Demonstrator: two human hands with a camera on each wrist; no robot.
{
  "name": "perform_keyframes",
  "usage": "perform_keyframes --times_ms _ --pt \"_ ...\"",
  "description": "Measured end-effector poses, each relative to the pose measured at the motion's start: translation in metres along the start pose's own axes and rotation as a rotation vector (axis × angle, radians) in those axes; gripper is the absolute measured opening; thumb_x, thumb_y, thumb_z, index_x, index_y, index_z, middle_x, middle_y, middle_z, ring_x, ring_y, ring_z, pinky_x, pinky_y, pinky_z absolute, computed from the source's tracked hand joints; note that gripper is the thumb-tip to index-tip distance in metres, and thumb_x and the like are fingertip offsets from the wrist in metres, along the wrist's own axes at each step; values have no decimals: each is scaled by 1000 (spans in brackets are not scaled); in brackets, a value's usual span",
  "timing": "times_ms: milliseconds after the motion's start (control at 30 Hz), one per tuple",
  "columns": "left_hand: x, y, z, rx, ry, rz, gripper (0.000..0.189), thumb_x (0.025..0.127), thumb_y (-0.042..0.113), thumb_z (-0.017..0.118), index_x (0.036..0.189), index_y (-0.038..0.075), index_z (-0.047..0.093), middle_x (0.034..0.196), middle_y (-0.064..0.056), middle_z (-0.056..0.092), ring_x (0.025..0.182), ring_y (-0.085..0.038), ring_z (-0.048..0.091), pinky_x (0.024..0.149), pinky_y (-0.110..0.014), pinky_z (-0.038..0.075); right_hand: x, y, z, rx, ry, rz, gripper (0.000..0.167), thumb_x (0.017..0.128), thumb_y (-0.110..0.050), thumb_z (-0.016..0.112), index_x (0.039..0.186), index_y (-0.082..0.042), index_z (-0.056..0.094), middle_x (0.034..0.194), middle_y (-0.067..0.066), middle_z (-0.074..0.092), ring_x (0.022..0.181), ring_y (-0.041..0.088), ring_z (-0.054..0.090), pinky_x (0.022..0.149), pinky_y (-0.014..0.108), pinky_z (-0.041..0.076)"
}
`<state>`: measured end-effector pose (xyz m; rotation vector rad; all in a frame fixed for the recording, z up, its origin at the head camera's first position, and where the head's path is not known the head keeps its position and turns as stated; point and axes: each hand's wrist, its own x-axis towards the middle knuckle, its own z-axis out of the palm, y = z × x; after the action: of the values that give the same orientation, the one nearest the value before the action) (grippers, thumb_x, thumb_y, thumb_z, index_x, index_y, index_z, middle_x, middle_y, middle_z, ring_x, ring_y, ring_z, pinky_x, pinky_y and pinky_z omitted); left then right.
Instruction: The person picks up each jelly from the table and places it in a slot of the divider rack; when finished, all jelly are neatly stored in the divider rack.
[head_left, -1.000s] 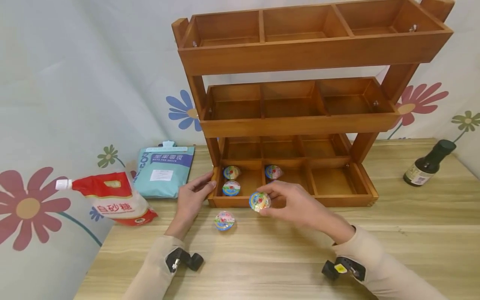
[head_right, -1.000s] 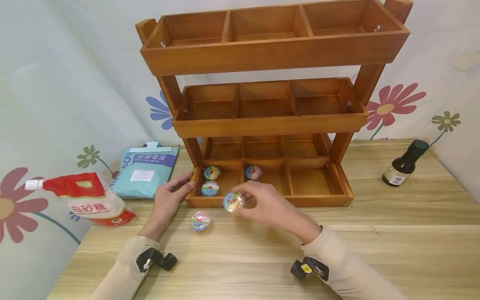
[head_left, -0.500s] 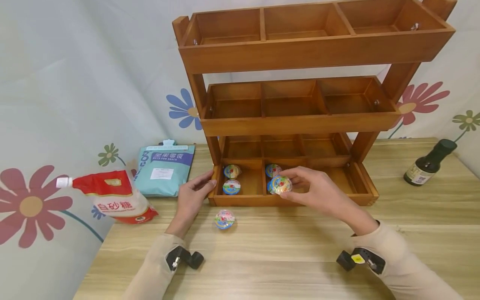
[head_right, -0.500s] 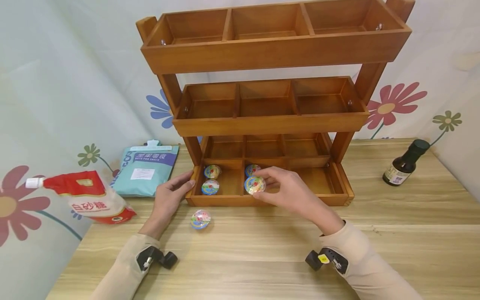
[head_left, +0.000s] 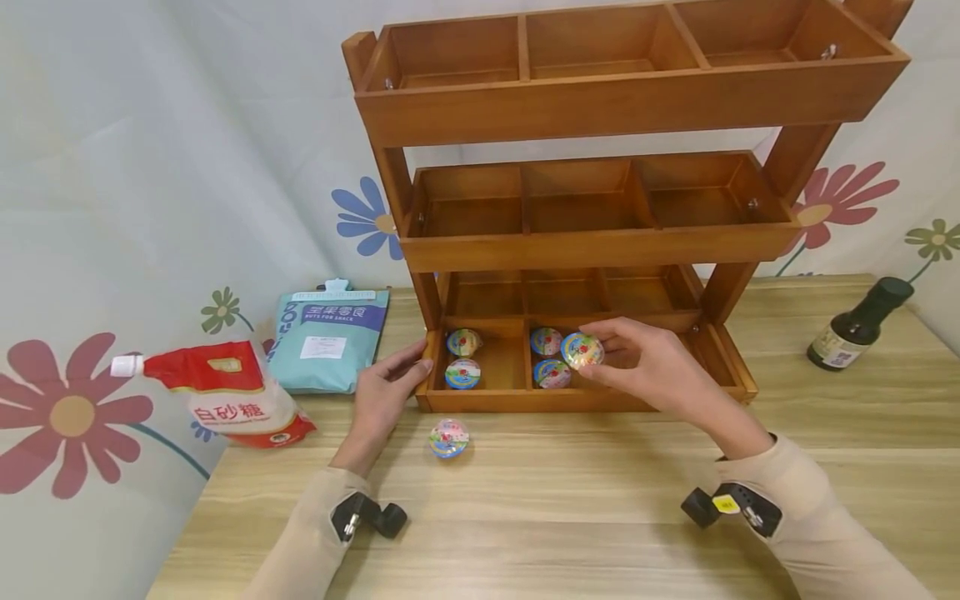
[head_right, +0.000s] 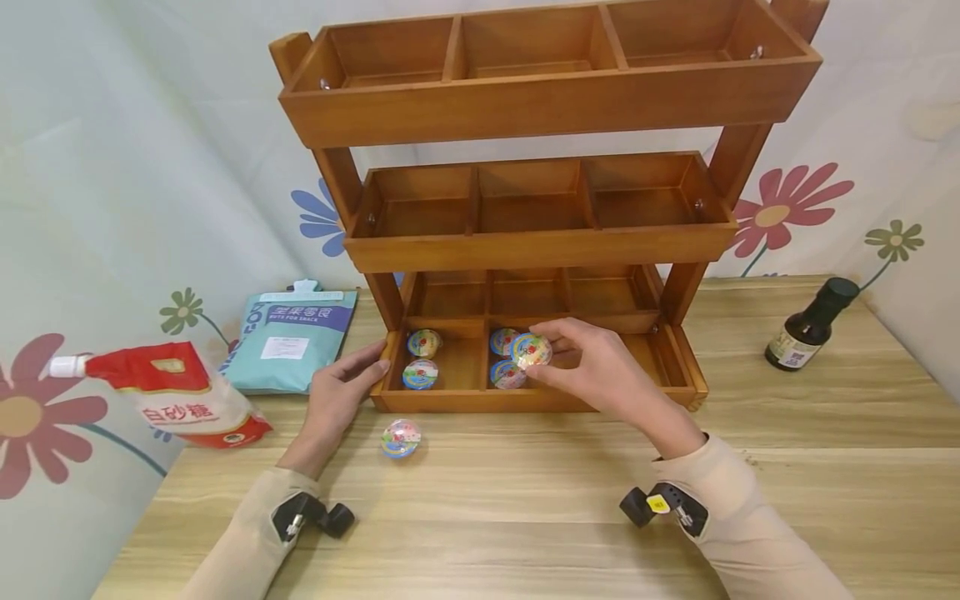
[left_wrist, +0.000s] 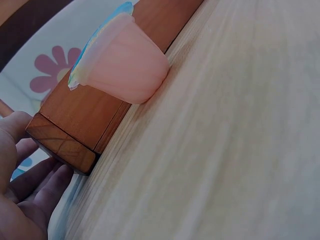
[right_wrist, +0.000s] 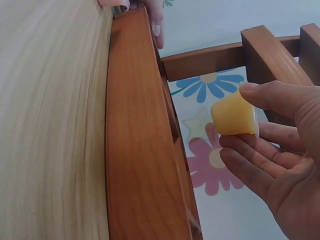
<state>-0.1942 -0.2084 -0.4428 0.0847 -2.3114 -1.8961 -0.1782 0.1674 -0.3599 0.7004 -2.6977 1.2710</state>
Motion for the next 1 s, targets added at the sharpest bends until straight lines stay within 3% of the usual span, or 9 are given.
perform_keyframes --times_ms 267,467,733,833,1000 --pt "0 -1 -1 -2 -6 -2 39 98 15 78 136 9 73 138 -9 70 115 -21 71 94 -24 59 -1 7 -5 -12 -8 49 49 95 -26 84 138 -8 69 125 9 73 114 29 69 93 49 61" --pt "1 -3 -1 2 2 -2 39 97 14 78 136 9 73 137 -9 71 112 -18 72 92 -24 60 0 17 -6 -20 10 76 50 95 -29 84 138 -7 69 124 10 74 114 29 70 85 40 62" --pt "1 -2 0 -12 1 -4 39 98 14 78 135 9 73 136 -10 71 109 -16 72 92 -24 60 2 29 -12 -4 46 95 48 96 -21 83 138 -5 68 124 14 73 111 31 72 93 48 61" --pt "1 -2 1 -17 1 -4 38 97 14 78 135 9 74 135 -9 72 109 -16 73 93 -25 60 3 33 -14 5 59 86 47 95 -19 83 137 -4 68 123 14 73 110 31 72 91 40 62" --pt "0 -1 0 -15 -1 -1 38 97 14 78 135 9 74 135 -9 72 109 -16 73 93 -25 60 4 40 -17 -4 75 89 46 95 -20 83 136 -3 69 120 15 74 108 31 74 82 16 57"
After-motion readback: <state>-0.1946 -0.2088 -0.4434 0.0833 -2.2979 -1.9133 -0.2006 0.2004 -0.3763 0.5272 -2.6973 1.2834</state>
